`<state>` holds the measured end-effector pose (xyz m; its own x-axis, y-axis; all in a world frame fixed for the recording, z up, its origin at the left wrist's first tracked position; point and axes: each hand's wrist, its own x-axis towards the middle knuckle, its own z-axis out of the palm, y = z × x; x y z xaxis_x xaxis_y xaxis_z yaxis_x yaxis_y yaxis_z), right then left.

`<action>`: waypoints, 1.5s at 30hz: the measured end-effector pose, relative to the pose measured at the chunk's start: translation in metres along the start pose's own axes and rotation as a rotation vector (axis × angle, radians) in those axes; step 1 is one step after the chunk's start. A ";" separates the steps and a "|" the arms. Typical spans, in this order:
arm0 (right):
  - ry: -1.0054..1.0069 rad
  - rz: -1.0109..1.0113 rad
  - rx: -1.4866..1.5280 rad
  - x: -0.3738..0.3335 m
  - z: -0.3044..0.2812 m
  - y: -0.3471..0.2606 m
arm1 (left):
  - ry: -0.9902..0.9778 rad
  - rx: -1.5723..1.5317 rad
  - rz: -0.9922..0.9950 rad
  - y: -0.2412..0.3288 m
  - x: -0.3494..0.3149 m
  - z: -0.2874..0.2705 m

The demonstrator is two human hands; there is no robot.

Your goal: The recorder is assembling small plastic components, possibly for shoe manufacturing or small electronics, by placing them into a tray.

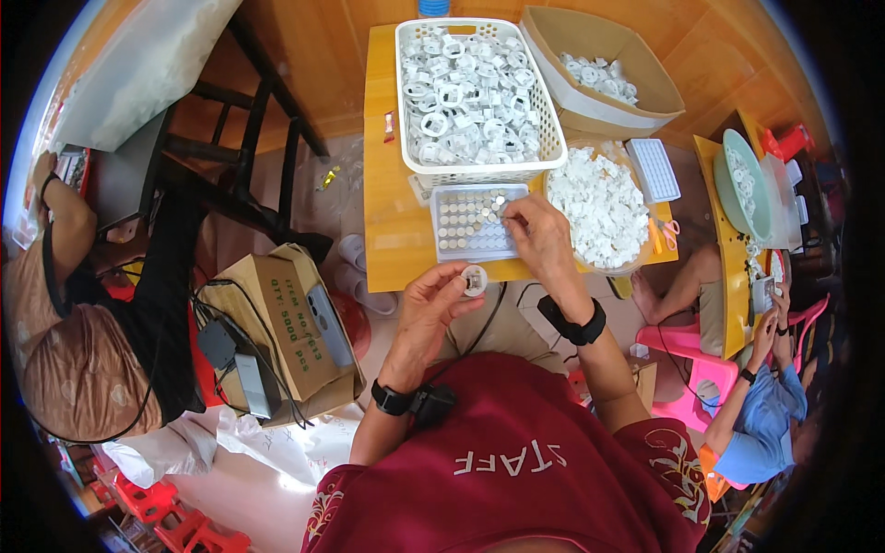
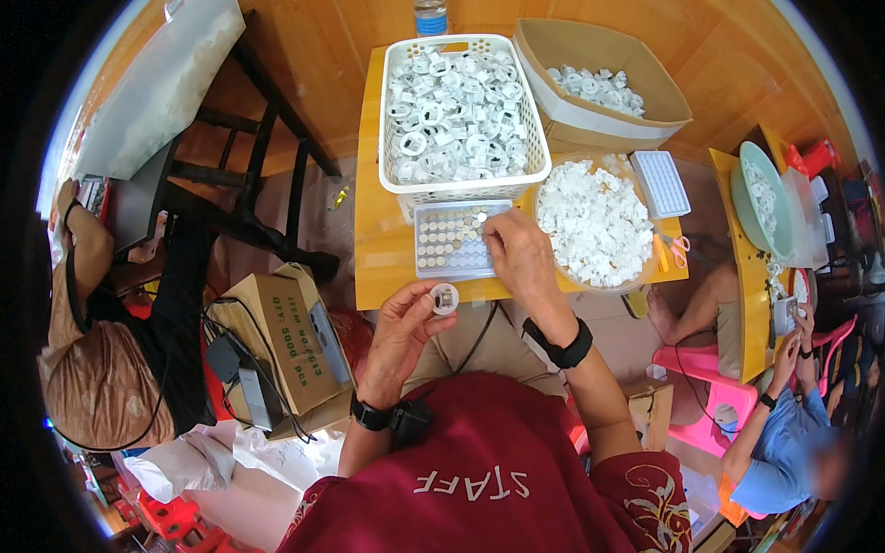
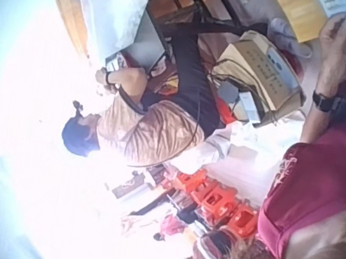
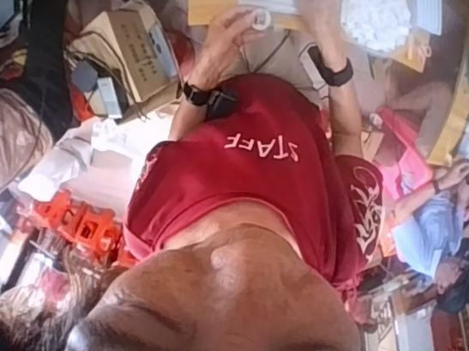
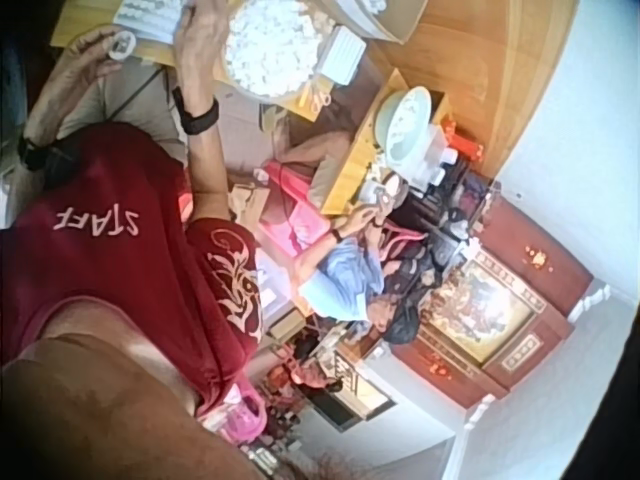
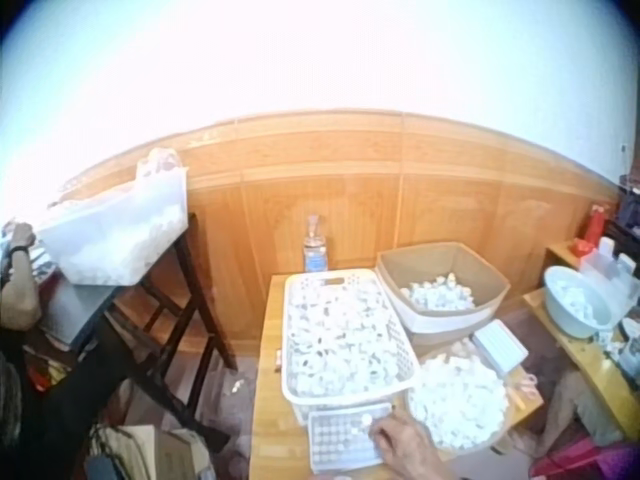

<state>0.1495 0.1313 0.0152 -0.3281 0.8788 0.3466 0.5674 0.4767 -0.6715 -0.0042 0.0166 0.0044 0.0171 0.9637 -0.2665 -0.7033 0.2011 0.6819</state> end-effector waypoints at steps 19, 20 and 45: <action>0.011 -0.440 0.109 -0.038 -0.008 -0.049 | -0.005 -0.043 -0.002 0.001 0.002 0.004; 0.005 -0.464 0.098 -0.038 -0.008 -0.048 | 0.003 -0.033 -0.004 0.002 0.001 0.006; -0.188 -0.131 0.322 -0.038 -0.017 -0.045 | -0.004 0.149 0.009 0.003 0.004 0.010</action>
<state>0.1490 0.0766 0.0433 -0.5313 0.7772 0.3373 0.2549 0.5263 -0.8112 0.0007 0.0227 0.0122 0.0143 0.9662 -0.2573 -0.5901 0.2159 0.7779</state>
